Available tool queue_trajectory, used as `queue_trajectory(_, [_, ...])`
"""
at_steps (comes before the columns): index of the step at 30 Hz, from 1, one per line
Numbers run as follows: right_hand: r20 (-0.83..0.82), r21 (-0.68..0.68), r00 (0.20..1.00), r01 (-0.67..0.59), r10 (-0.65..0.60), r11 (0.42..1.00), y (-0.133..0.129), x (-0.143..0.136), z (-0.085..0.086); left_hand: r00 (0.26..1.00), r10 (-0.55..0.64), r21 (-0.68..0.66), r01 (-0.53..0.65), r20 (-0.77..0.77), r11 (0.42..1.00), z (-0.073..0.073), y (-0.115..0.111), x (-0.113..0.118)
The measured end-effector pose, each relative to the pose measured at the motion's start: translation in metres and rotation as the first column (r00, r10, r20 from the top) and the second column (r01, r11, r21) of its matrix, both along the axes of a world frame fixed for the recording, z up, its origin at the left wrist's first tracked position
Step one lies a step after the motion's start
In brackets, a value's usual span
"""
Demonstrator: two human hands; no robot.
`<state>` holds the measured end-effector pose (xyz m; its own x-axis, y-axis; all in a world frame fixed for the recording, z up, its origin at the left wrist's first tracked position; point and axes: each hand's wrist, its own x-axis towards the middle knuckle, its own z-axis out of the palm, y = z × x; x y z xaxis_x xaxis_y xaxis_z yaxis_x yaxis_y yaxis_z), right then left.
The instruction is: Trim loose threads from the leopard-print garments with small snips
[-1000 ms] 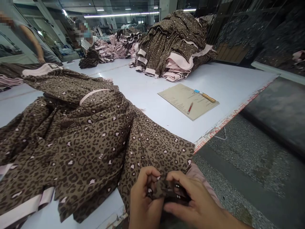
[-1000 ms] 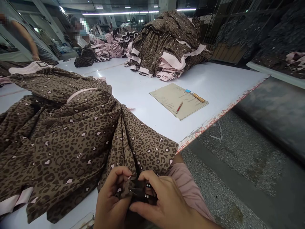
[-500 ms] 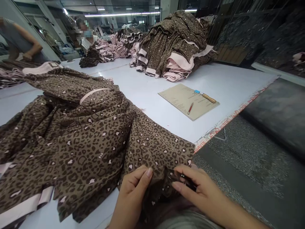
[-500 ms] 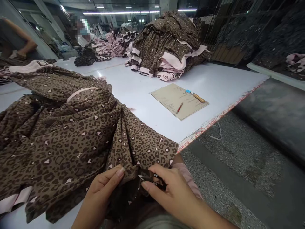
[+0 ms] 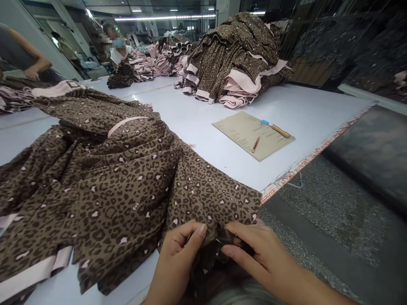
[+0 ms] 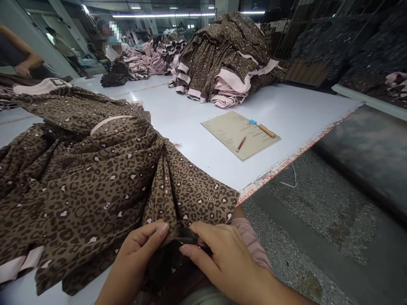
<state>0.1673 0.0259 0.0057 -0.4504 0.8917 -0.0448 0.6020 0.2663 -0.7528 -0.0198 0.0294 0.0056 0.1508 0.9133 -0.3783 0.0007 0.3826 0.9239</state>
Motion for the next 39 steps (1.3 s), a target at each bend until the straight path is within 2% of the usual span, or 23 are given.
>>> queue_trajectory(3, [0.016,0.025,1.0,-0.009,0.009,1.0,-0.001,0.001,-0.001,1.0,0.01,-0.01,-0.01,0.014,1.0,-0.001,0.0,0.001])
queue_trajectory(10, [0.039,0.131,0.999,-0.014,0.008,0.991,-0.003,-0.002,-0.004,0.994,0.023,0.108,-0.011,-0.109,0.994,0.002,-0.003,0.005])
queue_trajectory(15, [0.019,0.251,1.0,-0.027,0.023,0.968,-0.004,-0.003,-0.006,0.994,0.02,0.093,-0.01,-0.11,0.996,0.003,-0.001,0.003])
queue_trajectory(21, [0.039,0.242,0.999,-0.016,0.007,0.97,-0.006,-0.001,-0.006,0.999,-0.016,0.024,0.017,-0.043,1.0,0.003,0.001,0.002])
queue_trajectory(29, [0.007,0.342,1.0,-0.023,0.022,0.939,-0.005,-0.005,-0.009,0.999,0.008,0.015,-0.007,-0.043,1.0,0.002,0.002,0.004])
queue_trajectory(32, [0.025,0.249,0.999,-0.038,0.033,0.968,-0.004,-0.002,-0.008,0.992,0.032,0.056,-0.026,-0.119,0.998,0.004,0.0,0.008])
queue_trajectory(34, [0.005,0.146,1.0,0.006,-0.007,0.989,-0.001,0.006,-0.008,0.959,0.147,0.251,-0.085,-0.242,0.964,0.007,-0.002,0.01])
queue_trajectory(36, [-0.057,0.077,0.992,0.119,-0.115,0.99,0.004,0.017,-0.008,0.884,0.321,0.531,-0.102,-0.339,0.841,0.012,-0.001,0.014])
queue_trajectory(37, [-0.097,0.061,0.977,0.196,-0.19,0.979,0.006,0.023,-0.008,0.858,0.368,0.633,-0.067,-0.357,0.771,0.014,0.0,0.017])
queue_trajectory(38, [-0.143,0.053,0.954,0.274,-0.264,0.96,0.009,0.03,-0.008,0.863,0.353,0.689,-0.009,-0.361,0.725,0.015,0.003,0.02])
queue_trajectory(39, [-0.191,0.044,0.924,0.346,-0.332,0.937,0.012,0.037,-0.007,0.887,0.285,0.705,0.062,-0.363,0.706,0.015,0.007,0.025])
